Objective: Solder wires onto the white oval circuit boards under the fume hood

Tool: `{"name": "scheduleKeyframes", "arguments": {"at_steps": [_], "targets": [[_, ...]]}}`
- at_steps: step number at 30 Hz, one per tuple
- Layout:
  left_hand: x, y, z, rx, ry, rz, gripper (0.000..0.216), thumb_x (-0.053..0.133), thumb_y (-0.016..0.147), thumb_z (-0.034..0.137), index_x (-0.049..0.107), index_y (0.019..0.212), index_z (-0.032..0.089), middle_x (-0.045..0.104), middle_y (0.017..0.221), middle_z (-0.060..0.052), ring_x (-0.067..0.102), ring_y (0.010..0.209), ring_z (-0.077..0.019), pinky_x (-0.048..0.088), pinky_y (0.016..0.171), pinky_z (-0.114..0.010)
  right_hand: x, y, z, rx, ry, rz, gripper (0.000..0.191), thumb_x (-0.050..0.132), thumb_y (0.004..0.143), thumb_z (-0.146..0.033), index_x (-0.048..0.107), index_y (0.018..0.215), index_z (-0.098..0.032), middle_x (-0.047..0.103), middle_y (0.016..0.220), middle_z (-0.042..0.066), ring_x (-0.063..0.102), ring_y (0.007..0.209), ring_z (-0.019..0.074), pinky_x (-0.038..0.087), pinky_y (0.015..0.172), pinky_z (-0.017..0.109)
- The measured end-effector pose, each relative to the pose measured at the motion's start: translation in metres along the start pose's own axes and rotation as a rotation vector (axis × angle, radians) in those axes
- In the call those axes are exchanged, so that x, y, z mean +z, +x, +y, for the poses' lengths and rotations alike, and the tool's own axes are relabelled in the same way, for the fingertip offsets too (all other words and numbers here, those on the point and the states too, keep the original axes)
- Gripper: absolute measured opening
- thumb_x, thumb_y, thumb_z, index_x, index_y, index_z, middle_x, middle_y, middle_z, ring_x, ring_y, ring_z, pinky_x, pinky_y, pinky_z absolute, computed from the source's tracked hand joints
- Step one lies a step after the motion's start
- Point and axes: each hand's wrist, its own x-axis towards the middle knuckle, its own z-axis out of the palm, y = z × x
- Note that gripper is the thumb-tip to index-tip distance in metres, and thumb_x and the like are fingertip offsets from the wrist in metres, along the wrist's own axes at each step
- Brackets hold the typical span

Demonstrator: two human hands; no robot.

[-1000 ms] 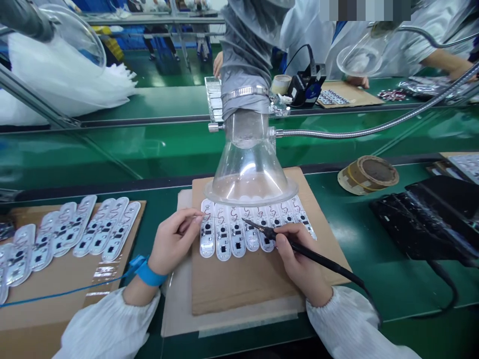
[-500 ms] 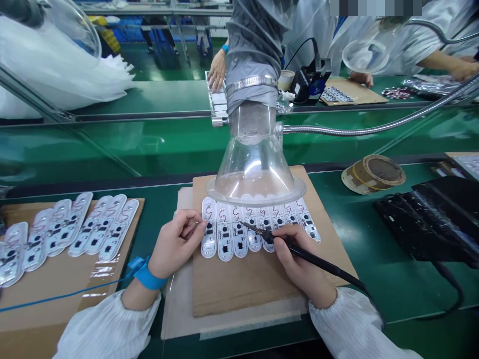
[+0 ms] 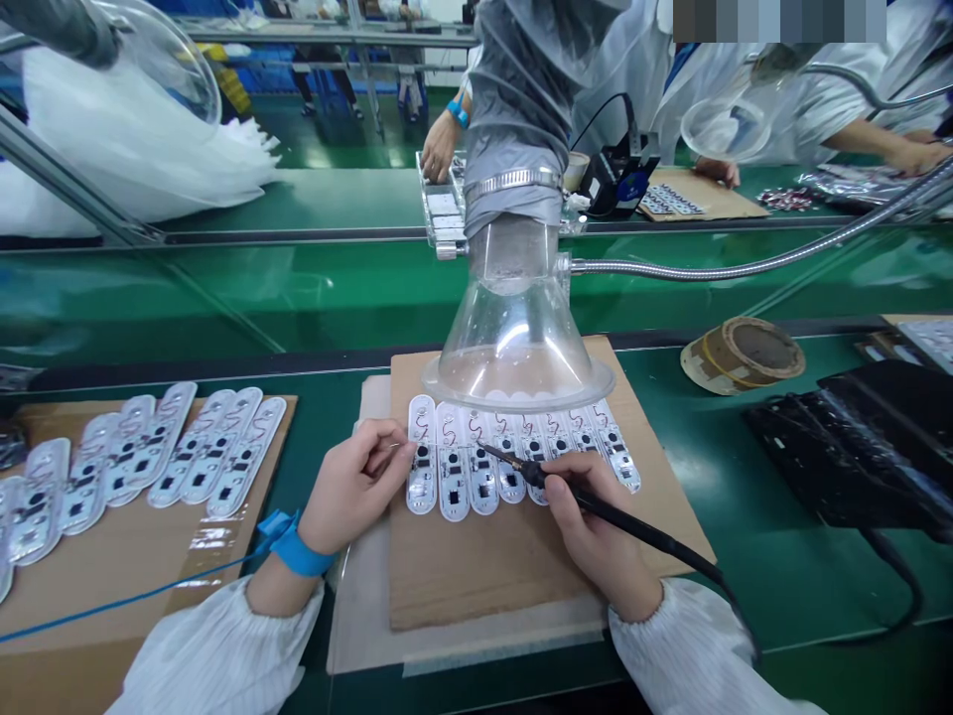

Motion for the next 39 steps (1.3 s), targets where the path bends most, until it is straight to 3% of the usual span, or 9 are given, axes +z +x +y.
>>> {"name": "scheduleKeyframes", "arguments": {"at_steps": [7, 15, 21, 27, 39], "targets": [[0.001, 0.001, 0.001, -0.059, 0.002, -0.035, 0.012, 0.064, 0.102, 0.032, 0.068, 0.098, 0.022, 0.037, 0.064, 0.011, 0.043, 0.054, -0.0124, 0.039, 0.056, -0.024, 0.002, 0.001, 0.0, 0.013, -0.009, -0.059, 0.003, 0.07, 0.115, -0.032, 0.071, 0.116, -0.029, 0.074, 0.094, 0.0, 0.073, 0.076, 0.0195, 0.062, 0.07, 0.029], [0.002, 0.001, 0.001, -0.031, -0.003, -0.053, 0.012, 0.063, 0.104, 0.031, 0.069, 0.098, 0.022, 0.037, 0.063, 0.011, 0.042, 0.053, -0.0122, 0.038, 0.057, -0.024, 0.001, 0.0, 0.001, 0.022, 0.0, -0.047, 0.003, 0.071, 0.115, -0.033, 0.072, 0.116, -0.03, 0.074, 0.094, -0.001, 0.073, 0.077, 0.0188, 0.061, 0.071, 0.029], [-0.007, 0.002, 0.0, -0.03, 0.01, 0.027, 0.01, 0.063, 0.103, 0.028, 0.066, 0.096, 0.022, 0.038, 0.066, 0.01, 0.043, 0.055, -0.0128, 0.037, 0.056, -0.024, 0.013, 0.003, -0.01, 0.028, 0.054, 0.016, 0.013, 0.066, 0.118, -0.038, 0.071, 0.113, -0.028, 0.073, 0.086, -0.001, 0.069, 0.066, 0.0181, 0.058, 0.061, 0.028], [-0.009, 0.003, -0.002, -0.042, 0.039, 0.003, 0.013, 0.061, 0.103, 0.032, 0.066, 0.096, 0.022, 0.035, 0.065, 0.01, 0.042, 0.054, -0.0132, 0.037, 0.056, -0.025, 0.019, 0.004, -0.013, 0.021, 0.042, -0.023, 0.022, 0.065, 0.119, -0.045, 0.072, 0.11, -0.027, 0.073, 0.084, 0.0, 0.07, 0.066, 0.0191, 0.058, 0.059, 0.029], [-0.007, 0.005, 0.0, -0.019, 0.044, -0.054, 0.015, 0.059, 0.104, 0.032, 0.065, 0.094, 0.023, 0.039, 0.064, 0.01, 0.042, 0.054, -0.0127, 0.035, 0.056, -0.025, 0.017, 0.002, -0.014, 0.02, 0.029, -0.099, 0.015, 0.068, 0.118, -0.041, 0.073, 0.113, -0.028, 0.076, 0.09, 0.001, 0.074, 0.073, 0.0201, 0.06, 0.063, 0.028]]}}
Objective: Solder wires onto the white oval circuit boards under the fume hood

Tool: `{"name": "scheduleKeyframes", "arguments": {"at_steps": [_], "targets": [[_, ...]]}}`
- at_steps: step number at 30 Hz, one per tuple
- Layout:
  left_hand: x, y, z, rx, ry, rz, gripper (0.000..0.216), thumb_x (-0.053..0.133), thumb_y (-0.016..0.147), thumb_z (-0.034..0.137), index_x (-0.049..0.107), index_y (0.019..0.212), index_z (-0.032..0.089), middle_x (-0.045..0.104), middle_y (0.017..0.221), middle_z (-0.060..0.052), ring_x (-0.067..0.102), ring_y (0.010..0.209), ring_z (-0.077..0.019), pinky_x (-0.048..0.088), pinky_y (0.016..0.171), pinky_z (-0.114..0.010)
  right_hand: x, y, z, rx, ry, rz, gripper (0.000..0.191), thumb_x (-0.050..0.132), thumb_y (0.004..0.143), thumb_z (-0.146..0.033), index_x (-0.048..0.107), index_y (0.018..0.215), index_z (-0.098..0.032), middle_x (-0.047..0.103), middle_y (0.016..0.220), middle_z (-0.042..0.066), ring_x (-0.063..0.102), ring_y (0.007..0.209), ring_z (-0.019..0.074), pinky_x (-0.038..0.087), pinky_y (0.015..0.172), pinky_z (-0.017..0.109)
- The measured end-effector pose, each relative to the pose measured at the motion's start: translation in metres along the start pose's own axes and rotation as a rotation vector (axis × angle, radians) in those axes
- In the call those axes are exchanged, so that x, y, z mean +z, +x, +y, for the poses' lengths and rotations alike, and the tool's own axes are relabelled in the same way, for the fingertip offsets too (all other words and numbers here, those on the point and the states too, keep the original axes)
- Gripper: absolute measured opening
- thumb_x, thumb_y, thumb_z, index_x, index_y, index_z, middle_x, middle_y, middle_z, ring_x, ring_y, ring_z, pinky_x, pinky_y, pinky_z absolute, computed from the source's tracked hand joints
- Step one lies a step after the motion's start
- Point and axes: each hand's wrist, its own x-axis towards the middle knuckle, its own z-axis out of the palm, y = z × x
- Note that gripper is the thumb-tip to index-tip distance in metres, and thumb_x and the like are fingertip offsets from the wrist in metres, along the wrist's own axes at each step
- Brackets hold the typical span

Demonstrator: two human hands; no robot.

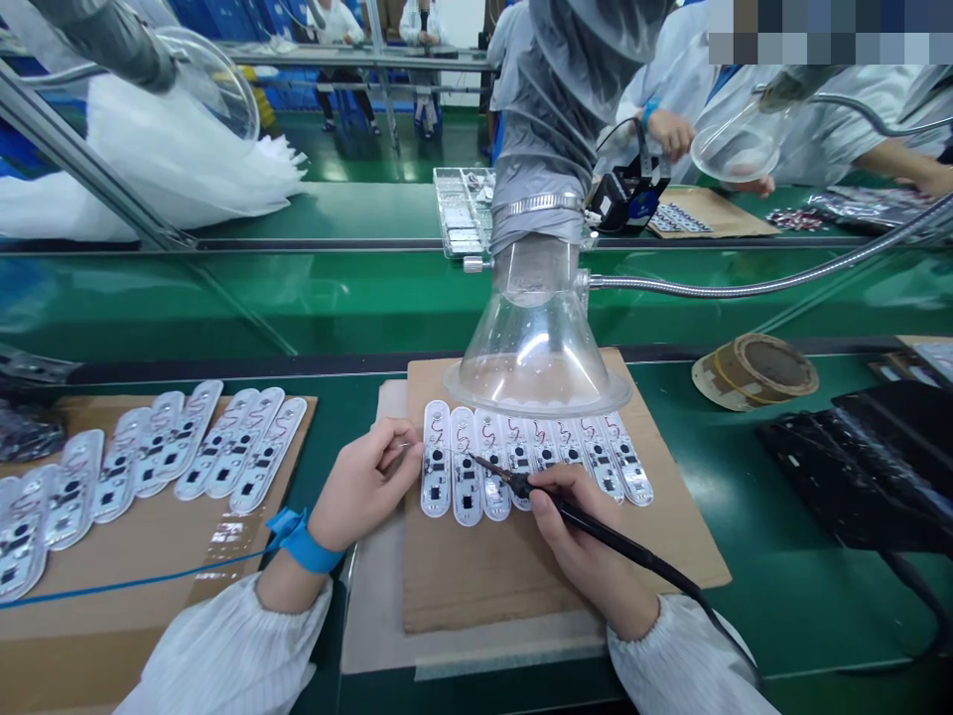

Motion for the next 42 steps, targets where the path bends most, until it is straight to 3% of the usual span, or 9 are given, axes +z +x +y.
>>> {"name": "scheduleKeyframes", "arguments": {"at_steps": [10, 23, 35, 38, 42], "targets": [[-0.009, 0.0, -0.006, -0.017, 0.023, 0.027, 0.013, 0.06, 0.103, 0.032, 0.066, 0.096, 0.023, 0.034, 0.065, 0.01, 0.04, 0.055, -0.0133, 0.036, 0.059, -0.025, 0.009, 0.001, -0.005, 0.017, 0.045, 0.083, 0.02, 0.065, 0.119, -0.045, 0.072, 0.112, -0.028, 0.075, 0.088, 0.001, 0.072, 0.07, 0.0189, 0.061, 0.063, 0.028], [-0.007, 0.0, -0.004, 0.003, 0.04, -0.019, 0.016, 0.058, 0.104, 0.032, 0.064, 0.093, 0.023, 0.039, 0.064, 0.01, 0.041, 0.054, -0.0128, 0.033, 0.055, -0.024, 0.013, -0.004, 0.005, 0.074, 0.041, -0.01, 0.013, 0.07, 0.116, -0.041, 0.072, 0.115, -0.028, 0.075, 0.093, 0.003, 0.072, 0.075, 0.0213, 0.058, 0.063, 0.03], [-0.009, 0.001, -0.006, -0.034, 0.021, 0.013, 0.014, 0.058, 0.105, 0.033, 0.062, 0.095, 0.024, 0.034, 0.065, 0.01, 0.04, 0.055, -0.0136, 0.035, 0.057, -0.026, 0.012, -0.004, 0.001, 0.053, 0.046, -0.002, 0.008, 0.068, 0.118, -0.037, 0.071, 0.117, -0.029, 0.075, 0.094, 0.001, 0.071, 0.073, 0.0191, 0.057, 0.063, 0.028], [-0.01, 0.003, -0.009, -0.126, 0.008, 0.064, 0.014, 0.058, 0.106, 0.038, 0.059, 0.1, 0.025, 0.042, 0.065, 0.009, 0.046, 0.056, -0.0155, 0.037, 0.059, -0.028, 0.012, -0.002, -0.001, 0.012, 0.074, 0.048, 0.009, 0.067, 0.118, -0.037, 0.071, 0.117, -0.029, 0.074, 0.092, 0.0, 0.072, 0.074, 0.0184, 0.058, 0.065, 0.027], [-0.007, 0.006, -0.012, -0.28, -0.063, 0.014, 0.018, 0.052, 0.11, 0.046, 0.05, 0.106, 0.028, 0.074, 0.078, 0.002, 0.071, 0.074, -0.0229, 0.05, 0.071, -0.033, 0.012, -0.001, -0.001, 0.0, 0.106, 0.116, 0.015, 0.065, 0.12, -0.042, 0.071, 0.115, -0.029, 0.071, 0.087, -0.001, 0.067, 0.068, 0.0163, 0.056, 0.063, 0.026]]}}
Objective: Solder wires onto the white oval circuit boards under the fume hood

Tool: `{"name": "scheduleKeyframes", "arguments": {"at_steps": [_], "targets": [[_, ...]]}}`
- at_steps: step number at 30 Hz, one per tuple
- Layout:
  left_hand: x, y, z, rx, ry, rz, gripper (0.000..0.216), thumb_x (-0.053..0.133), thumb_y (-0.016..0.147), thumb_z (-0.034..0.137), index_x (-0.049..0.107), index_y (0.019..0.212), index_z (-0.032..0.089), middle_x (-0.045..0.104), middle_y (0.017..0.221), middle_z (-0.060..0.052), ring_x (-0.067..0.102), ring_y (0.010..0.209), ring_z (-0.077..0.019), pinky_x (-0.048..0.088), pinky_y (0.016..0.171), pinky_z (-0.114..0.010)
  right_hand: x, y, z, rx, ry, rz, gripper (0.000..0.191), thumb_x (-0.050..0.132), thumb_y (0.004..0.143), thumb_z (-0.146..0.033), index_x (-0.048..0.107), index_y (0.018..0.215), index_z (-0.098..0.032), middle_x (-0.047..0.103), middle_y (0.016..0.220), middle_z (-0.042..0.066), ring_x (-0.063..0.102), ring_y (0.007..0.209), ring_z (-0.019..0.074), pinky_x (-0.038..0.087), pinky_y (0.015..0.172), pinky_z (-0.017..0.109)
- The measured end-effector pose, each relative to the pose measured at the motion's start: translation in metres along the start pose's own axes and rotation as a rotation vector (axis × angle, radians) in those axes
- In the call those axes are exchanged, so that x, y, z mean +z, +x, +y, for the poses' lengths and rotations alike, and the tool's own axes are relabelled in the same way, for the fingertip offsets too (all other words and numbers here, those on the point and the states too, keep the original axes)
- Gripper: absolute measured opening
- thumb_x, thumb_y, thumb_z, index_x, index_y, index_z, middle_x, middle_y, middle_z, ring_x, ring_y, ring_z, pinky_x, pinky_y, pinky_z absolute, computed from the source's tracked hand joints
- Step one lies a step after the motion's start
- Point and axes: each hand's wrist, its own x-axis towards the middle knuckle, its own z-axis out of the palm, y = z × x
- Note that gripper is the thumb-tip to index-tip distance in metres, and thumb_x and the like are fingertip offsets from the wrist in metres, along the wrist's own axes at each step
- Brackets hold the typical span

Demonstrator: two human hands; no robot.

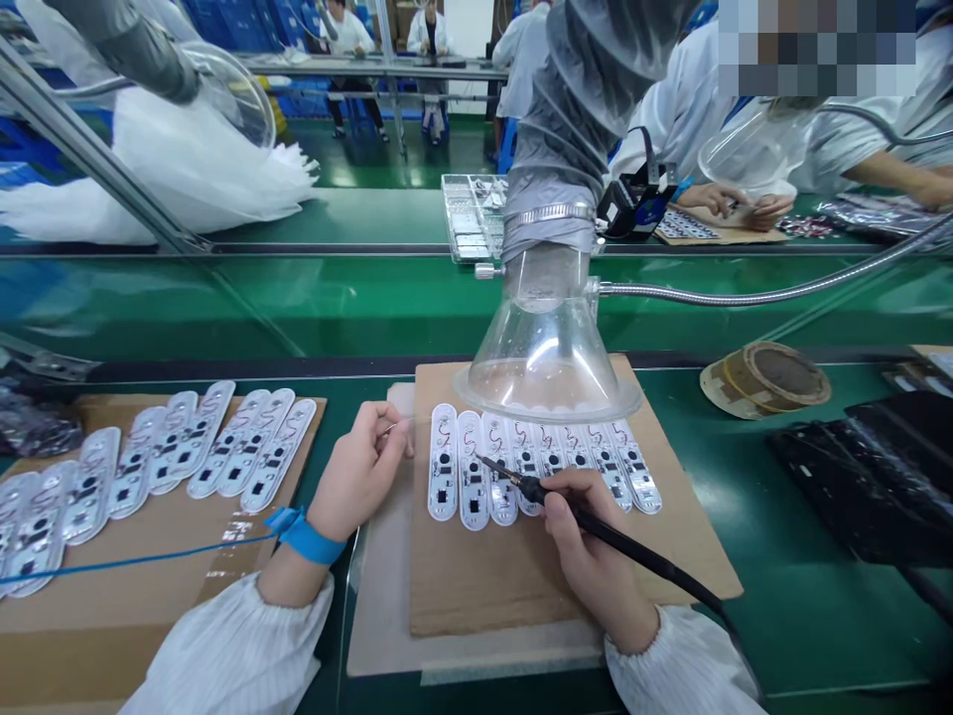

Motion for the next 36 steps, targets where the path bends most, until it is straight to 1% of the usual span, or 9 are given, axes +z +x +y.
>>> {"name": "scheduleKeyframes", "arguments": {"at_steps": [2, 4, 11, 15, 18, 21, 25, 33, 36], "targets": [[0.002, 0.001, 0.0, -0.035, -0.035, -0.07, 0.021, 0.05, 0.112, 0.049, 0.047, 0.108, 0.029, 0.085, 0.092, -0.002, 0.08, 0.089, -0.0268, 0.054, 0.083, -0.037, 0.0, -0.001, 0.0, 0.007, 0.012, 0.014, 0.018, 0.065, 0.12, -0.045, 0.071, 0.115, -0.029, 0.07, 0.086, -0.001, 0.064, 0.064, 0.0153, 0.054, 0.061, 0.025], [0.004, 0.0, 0.0, -0.05, -0.038, -0.114, 0.023, 0.049, 0.113, 0.052, 0.046, 0.109, 0.03, 0.088, 0.096, -0.003, 0.081, 0.092, -0.0284, 0.054, 0.087, -0.04, 0.0, -0.002, 0.0, 0.011, 0.028, 0.026, 0.019, 0.064, 0.12, -0.047, 0.071, 0.115, -0.029, 0.069, 0.084, -0.001, 0.062, 0.063, 0.0151, 0.053, 0.059, 0.025], [0.004, -0.004, 0.006, -0.014, -0.024, -0.241, 0.023, 0.045, 0.114, 0.052, 0.046, 0.11, 0.03, 0.09, 0.104, -0.006, 0.083, 0.097, -0.03, 0.055, 0.086, -0.041, -0.001, -0.003, 0.0, 0.005, 0.033, 0.043, 0.02, 0.064, 0.121, -0.048, 0.071, 0.115, -0.03, 0.066, 0.081, -0.002, 0.06, 0.06, 0.0149, 0.052, 0.057, 0.025], [0.006, -0.007, 0.009, 0.025, -0.054, -0.307, 0.022, 0.047, 0.114, 0.05, 0.049, 0.11, 0.028, 0.089, 0.103, -0.006, 0.083, 0.097, -0.027, 0.056, 0.086, -0.039, -0.002, -0.001, -0.001, 0.017, 0.031, 0.047, 0.02, 0.063, 0.121, -0.047, 0.071, 0.114, -0.03, 0.066, 0.081, -0.002, 0.061, 0.061, 0.0151, 0.051, 0.057, 0.024], [0.006, -0.007, 0.008, 0.056, -0.026, -0.258, 0.02, 0.049, 0.112, 0.047, 0.053, 0.109, 0.028, 0.081, 0.086, 0.0, 0.073, 0.075, -0.0223, 0.051, 0.072, -0.034, -0.001, 0.001, -0.002, 0.03, 0.031, 0.044, 0.02, 0.064, 0.12, -0.046, 0.071, 0.113, -0.03, 0.065, 0.078, -0.003, 0.06, 0.06, 0.0153, 0.051, 0.056, 0.024], [0.004, -0.007, 0.008, 0.082, 0.027, -0.158, 0.02, 0.053, 0.108, 0.045, 0.057, 0.104, 0.027, 0.061, 0.07, 0.005, 0.057, 0.062, -0.0187, 0.042, 0.061, -0.03, 0.0, 0.001, -0.001, 0.037, 0.028, 0.03, 0.018, 0.064, 0.12, -0.045, 0.071, 0.113, -0.03, 0.066, 0.077, -0.003, 0.06, 0.059, 0.0155, 0.05, 0.054, 0.025], [0.003, -0.007, 0.011, 0.1, 0.028, -0.12, 0.018, 0.056, 0.104, 0.042, 0.059, 0.097, 0.025, 0.05, 0.069, 0.007, 0.049, 0.059, -0.0163, 0.038, 0.059, -0.028, -0.001, 0.0, 0.001, 0.046, 0.006, 0.004, 0.013, 0.065, 0.119, -0.042, 0.071, 0.114, -0.03, 0.069, 0.08, -0.003, 0.061, 0.06, 0.0152, 0.051, 0.056, 0.025], [0.001, -0.008, 0.013, 0.102, 0.026, -0.039, 0.014, 0.058, 0.1, 0.037, 0.057, 0.092, 0.025, 0.041, 0.066, 0.009, 0.042, 0.057, -0.0151, 0.035, 0.059, -0.027, 0.0, -0.001, -0.001, 0.043, -0.023, -0.042, 0.015, 0.066, 0.119, -0.042, 0.07, 0.115, -0.029, 0.068, 0.076, -0.004, 0.061, 0.055, 0.0142, 0.05, 0.054, 0.025], [0.0, -0.008, 0.013, 0.105, 0.029, -0.05, 0.015, 0.057, 0.099, 0.038, 0.056, 0.092, 0.025, 0.039, 0.066, 0.009, 0.042, 0.057, -0.0147, 0.034, 0.058, -0.027, 0.0, -0.001, -0.003, 0.039, -0.05, -0.056, 0.017, 0.065, 0.12, -0.044, 0.07, 0.114, -0.028, 0.069, 0.077, -0.003, 0.062, 0.057, 0.0146, 0.051, 0.055, 0.025]]}}
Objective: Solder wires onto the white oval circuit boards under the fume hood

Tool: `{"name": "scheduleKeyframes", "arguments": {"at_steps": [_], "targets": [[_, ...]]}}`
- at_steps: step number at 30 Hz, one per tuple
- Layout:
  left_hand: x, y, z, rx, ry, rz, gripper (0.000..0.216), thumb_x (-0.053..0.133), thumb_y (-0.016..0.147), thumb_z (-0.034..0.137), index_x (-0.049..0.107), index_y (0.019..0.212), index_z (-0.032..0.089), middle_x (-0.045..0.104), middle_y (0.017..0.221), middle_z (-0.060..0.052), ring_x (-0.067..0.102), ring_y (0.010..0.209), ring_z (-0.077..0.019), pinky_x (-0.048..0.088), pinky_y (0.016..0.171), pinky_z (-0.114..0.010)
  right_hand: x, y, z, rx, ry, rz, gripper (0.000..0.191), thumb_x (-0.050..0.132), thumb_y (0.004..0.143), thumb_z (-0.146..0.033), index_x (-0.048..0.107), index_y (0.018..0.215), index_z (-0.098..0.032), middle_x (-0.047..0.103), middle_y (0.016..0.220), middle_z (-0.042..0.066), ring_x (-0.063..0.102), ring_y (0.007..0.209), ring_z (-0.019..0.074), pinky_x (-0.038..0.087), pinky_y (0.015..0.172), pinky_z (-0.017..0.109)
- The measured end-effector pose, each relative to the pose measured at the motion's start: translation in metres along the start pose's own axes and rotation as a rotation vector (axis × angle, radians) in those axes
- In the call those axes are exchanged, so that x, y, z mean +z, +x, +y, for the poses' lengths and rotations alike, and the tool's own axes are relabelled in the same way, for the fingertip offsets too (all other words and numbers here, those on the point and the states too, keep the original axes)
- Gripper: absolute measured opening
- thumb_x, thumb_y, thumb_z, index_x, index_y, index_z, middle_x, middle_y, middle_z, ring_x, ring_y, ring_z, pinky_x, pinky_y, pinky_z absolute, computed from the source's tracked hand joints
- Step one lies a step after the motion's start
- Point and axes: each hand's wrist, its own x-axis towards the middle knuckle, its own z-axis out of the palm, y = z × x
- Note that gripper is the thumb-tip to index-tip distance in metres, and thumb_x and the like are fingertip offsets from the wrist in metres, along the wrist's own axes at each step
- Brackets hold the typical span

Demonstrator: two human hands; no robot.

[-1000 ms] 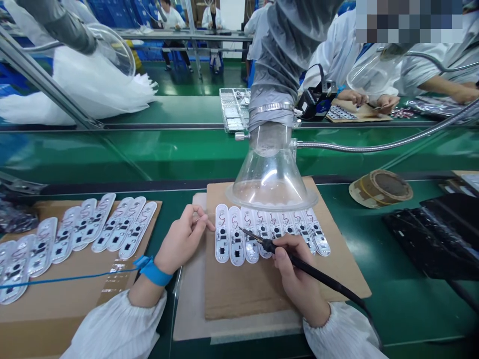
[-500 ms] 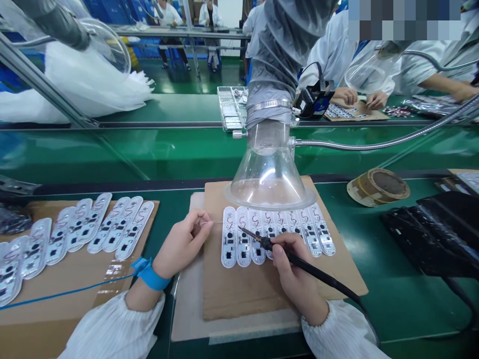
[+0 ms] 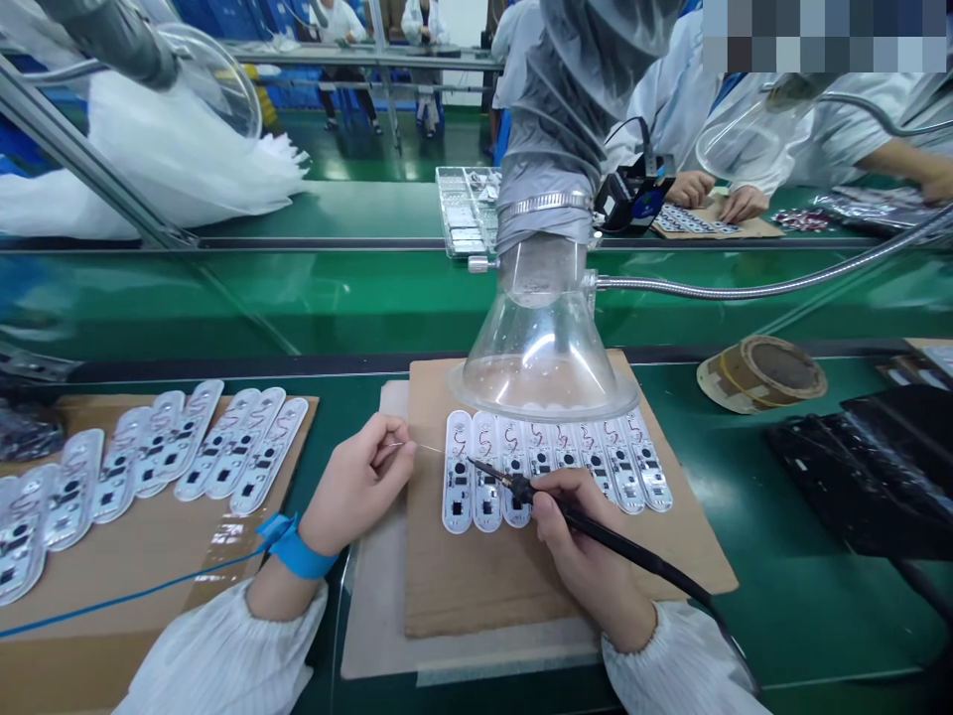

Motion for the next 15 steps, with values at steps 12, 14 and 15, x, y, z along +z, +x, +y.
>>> {"name": "scheduleKeyframes", "arguments": {"at_steps": [12, 14, 15], "targets": [[0.004, 0.0001, -0.0003, 0.024, 0.038, -0.063, 0.015, 0.055, 0.103, 0.036, 0.055, 0.092, 0.025, 0.043, 0.067, 0.008, 0.044, 0.058, -0.0153, 0.033, 0.059, -0.028, 0.0006, 0.0001, 0.001, 0.007, -0.056, -0.041, 0.021, 0.066, 0.119, -0.046, 0.071, 0.113, -0.027, 0.075, 0.084, 0.0, 0.069, 0.065, 0.0177, 0.054, 0.059, 0.028], [0.0051, 0.0002, -0.0012, 0.029, 0.046, -0.072, 0.015, 0.054, 0.103, 0.036, 0.055, 0.092, 0.026, 0.042, 0.066, 0.008, 0.044, 0.058, -0.0157, 0.034, 0.059, -0.029, 0.0004, -0.0001, 0.001, 0.01, -0.051, -0.045, 0.021, 0.067, 0.118, -0.046, 0.072, 0.113, -0.027, 0.076, 0.086, 0.001, 0.071, 0.067, 0.0187, 0.056, 0.06, 0.029], [0.0057, 0.0003, -0.0017, 0.03, 0.051, -0.078, 0.015, 0.054, 0.103, 0.036, 0.056, 0.092, 0.026, 0.042, 0.066, 0.008, 0.044, 0.058, -0.0158, 0.034, 0.059, -0.029, 0.0002, -0.0002, 0.0008, 0.009, -0.049, -0.048, 0.02, 0.067, 0.118, -0.046, 0.072, 0.114, -0.027, 0.076, 0.086, 0.001, 0.071, 0.068, 0.0189, 0.056, 0.06, 0.029]]}}
